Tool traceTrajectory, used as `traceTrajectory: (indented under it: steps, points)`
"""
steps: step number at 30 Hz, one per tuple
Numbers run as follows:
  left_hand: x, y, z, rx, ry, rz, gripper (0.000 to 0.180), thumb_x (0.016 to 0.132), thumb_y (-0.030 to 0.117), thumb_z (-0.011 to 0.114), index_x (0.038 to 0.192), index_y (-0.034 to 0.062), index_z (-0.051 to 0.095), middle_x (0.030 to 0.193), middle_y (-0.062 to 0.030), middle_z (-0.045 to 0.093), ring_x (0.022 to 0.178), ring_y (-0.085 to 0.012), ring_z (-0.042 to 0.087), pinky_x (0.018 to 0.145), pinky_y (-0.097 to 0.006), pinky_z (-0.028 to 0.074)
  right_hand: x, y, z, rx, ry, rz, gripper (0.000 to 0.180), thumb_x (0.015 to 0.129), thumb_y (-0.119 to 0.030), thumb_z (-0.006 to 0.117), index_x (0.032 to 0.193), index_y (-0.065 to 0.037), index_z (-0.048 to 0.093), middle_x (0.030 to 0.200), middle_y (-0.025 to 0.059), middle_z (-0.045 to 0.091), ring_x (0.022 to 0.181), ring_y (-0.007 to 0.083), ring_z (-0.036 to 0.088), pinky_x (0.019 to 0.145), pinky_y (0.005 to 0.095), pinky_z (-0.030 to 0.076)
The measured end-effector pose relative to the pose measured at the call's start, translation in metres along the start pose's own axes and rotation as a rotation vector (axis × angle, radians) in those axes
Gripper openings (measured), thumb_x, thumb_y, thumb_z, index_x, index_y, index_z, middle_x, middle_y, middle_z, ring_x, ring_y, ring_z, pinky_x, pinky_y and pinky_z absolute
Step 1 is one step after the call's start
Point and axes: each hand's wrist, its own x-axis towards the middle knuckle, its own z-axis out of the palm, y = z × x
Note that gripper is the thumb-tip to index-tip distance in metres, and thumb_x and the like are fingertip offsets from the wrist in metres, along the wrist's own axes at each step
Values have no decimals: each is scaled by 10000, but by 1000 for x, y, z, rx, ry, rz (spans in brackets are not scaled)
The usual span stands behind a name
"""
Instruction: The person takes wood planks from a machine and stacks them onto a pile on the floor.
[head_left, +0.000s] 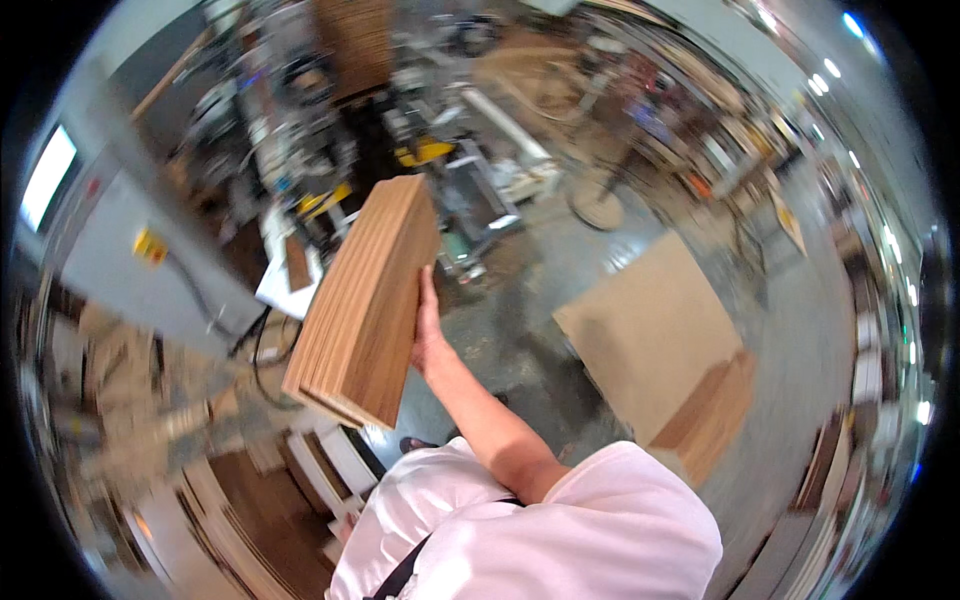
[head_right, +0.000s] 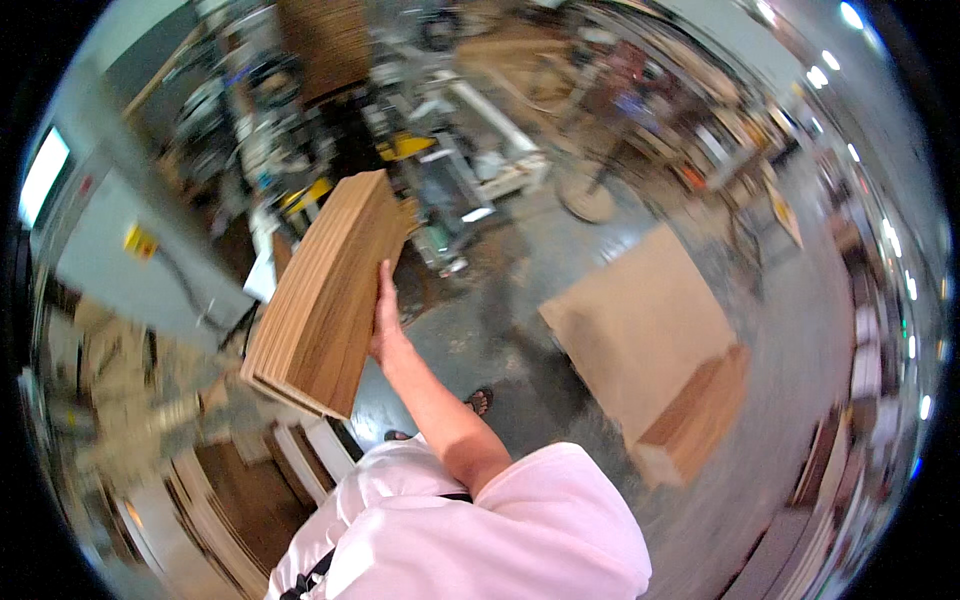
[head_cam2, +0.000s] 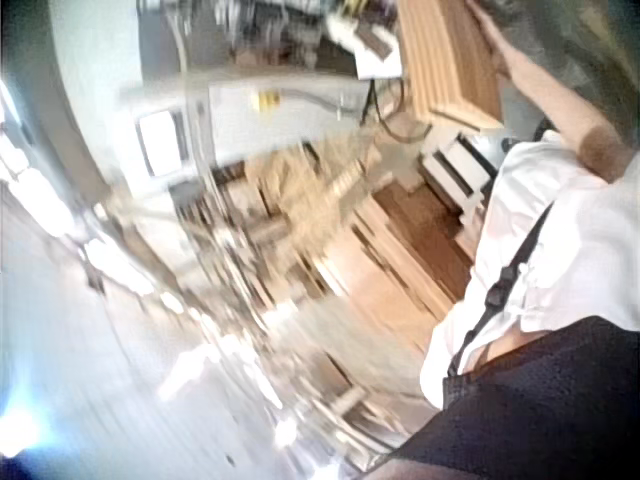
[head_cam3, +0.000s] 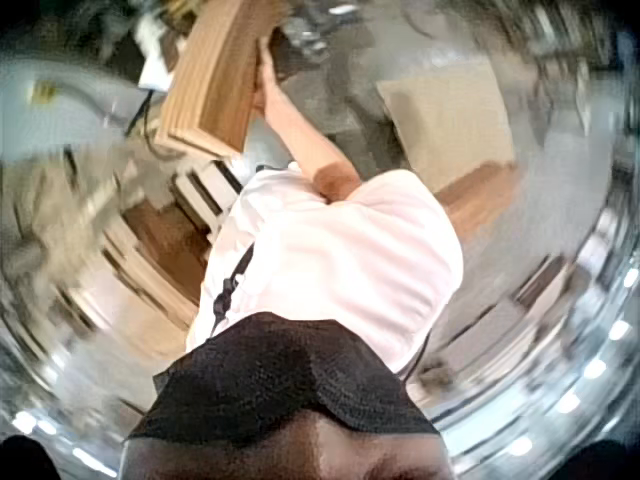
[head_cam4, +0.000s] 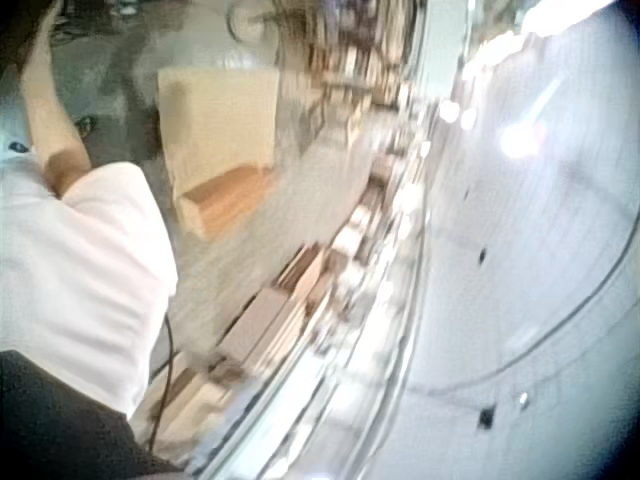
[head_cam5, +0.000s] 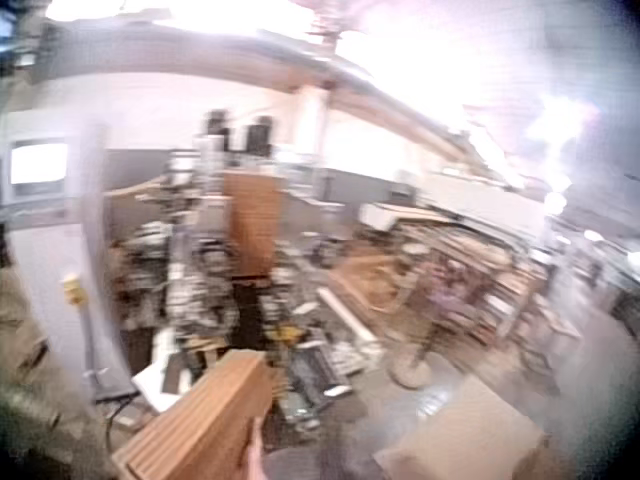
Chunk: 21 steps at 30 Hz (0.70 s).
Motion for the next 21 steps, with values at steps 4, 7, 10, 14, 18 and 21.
traceTrajectory:
  steps: [4, 7, 10, 14, 18, 21]
  points:
    - [13, 47, 49, 222, -95, -23, 650, 945, 525, 462, 1319, -7, 453, 1251, -158, 568, 1073, -278, 556, 901, -383, 419, -30, -85, -65, 113, 13, -287, 787, 864, -699, 501, 1371, -97, 467, 1319, 111, 535, 1202, 263, 498, 1005, 440, 415]
    - [15, 83, 84, 365, -143, -30, 670, 944, 532, 464, 1341, -7, 434, 1266, -160, 559, 1092, -282, 549, 919, -383, 412, -51, -127, -118, 175, 124, -412, 780, 867, -692, 505, 1369, -96, 469, 1312, 106, 539, 1195, 267, 504, 1002, 447, 419]
    - [16, 121, 125, 502, -192, -19, 692, 942, 540, 466, 1363, -7, 415, 1282, -162, 549, 1110, -286, 543, 936, -383, 405, -92, -162, -172, 301, 164, -497, 776, 870, -688, 502, 1374, -98, 464, 1308, 105, 542, 1189, 273, 510, 996, 458, 425]
    - [9, 162, 201, 686, -273, -8, 722, 940, 549, 469, 1392, -8, 389, 1303, -165, 535, 1135, -291, 535, 960, -383, 396, -155, -197, -236, 345, 355, -722, 795, 863, -695, 505, 1383, -95, 450, 1324, 107, 532, 1202, 283, 503, 1010, 467, 415]
    - [9, 187, 301, 843, -436, 21, 754, 938, 559, 472, 1421, -9, 363, 1323, -168, 522, 1160, -297, 526, 984, -382, 386, -191, -224, -286, 379, 628, -877, 852, 844, -707, 528, 1418, -87, 411, 1389, 106, 481, 1266, 273, 448, 1043, 447, 376]
    - [43, 168, 407, 906, -774, 98, 853, 901, 624, 506, 1469, 27, 284, 1467, -200, 374, 1346, -315, 394, 1102, -433, 284, -213, -239, -314, 398, 807, -981, 905, 823, -727, 542, 1430, -71, 396, 1421, 100, 453, 1297, 260, 414, 1056, 433, 356]
